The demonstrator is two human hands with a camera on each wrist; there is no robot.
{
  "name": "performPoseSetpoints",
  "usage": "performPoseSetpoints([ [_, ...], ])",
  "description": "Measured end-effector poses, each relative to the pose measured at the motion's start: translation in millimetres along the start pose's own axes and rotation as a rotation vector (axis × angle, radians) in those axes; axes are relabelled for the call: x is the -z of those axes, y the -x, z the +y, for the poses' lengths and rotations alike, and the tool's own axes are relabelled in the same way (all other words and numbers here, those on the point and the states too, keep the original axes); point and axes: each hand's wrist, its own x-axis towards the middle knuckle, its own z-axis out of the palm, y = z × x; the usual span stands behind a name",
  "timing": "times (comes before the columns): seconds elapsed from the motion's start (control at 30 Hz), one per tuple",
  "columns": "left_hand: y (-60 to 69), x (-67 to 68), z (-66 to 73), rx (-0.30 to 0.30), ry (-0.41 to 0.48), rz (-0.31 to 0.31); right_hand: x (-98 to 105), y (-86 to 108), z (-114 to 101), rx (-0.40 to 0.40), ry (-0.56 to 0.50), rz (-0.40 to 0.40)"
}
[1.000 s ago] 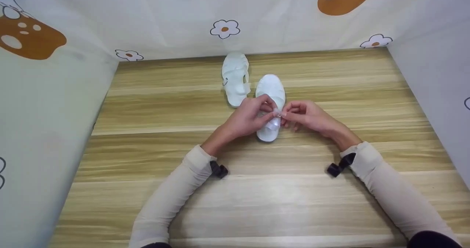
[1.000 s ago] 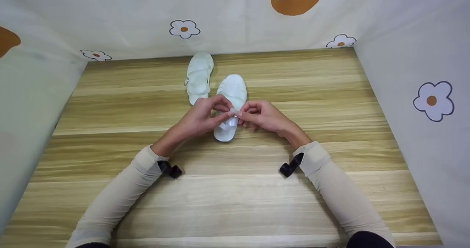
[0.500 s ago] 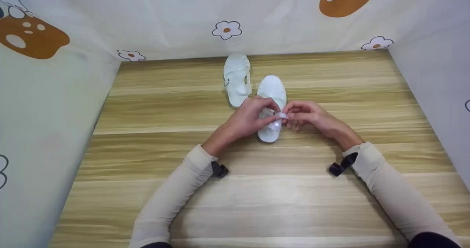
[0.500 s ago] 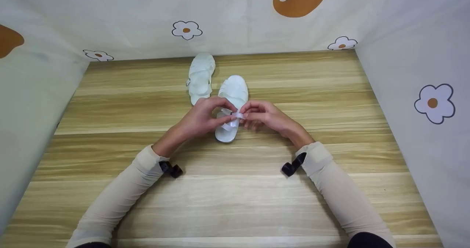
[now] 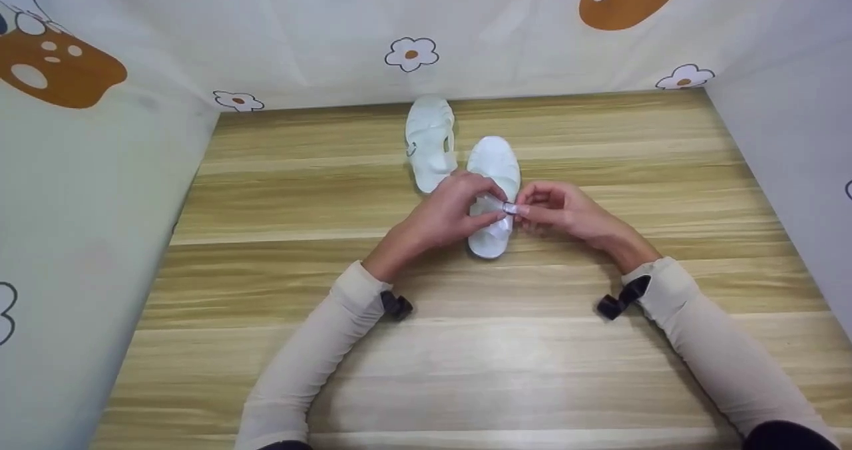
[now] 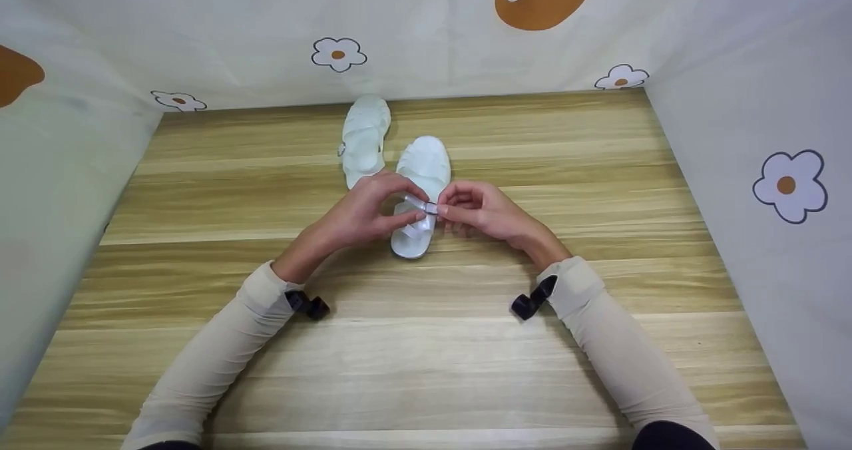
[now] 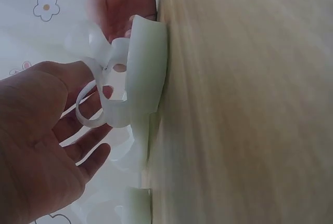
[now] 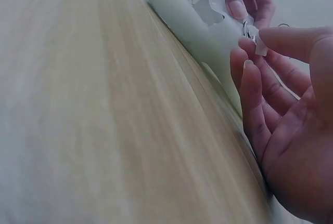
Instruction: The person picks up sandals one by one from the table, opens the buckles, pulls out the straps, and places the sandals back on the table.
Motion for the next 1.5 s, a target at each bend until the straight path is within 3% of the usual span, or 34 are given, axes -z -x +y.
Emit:
performPoseSetpoints([
  [0.3, -1.9, -6.9, 1.3, -0.060, 0.009, 0.060, -1, 0.0, -1, -0.013, 0.036, 0.028],
  [0.53, -1.1, -10.3, 5.7, -0.031, 0.026, 0.084, -3, 0.2, 0, -0.027, 0.037, 0.039],
  [0.8, -1.9, -12.0, 8.3, -0.026, -0.003, 0.087, -1, 1.0, 0, -0.047, 0.028, 0.057],
  [1.13, -0.7, -10.4, 3.1, -0.021, 0.000, 0.085, 4, 0.8, -2, -0.041, 0.029, 0.003],
  [1.5, -1.2, -11.0, 3.3, -0.044, 0.032, 0.082, 1, 0.1, 0, -0.039, 0.015, 0.041],
])
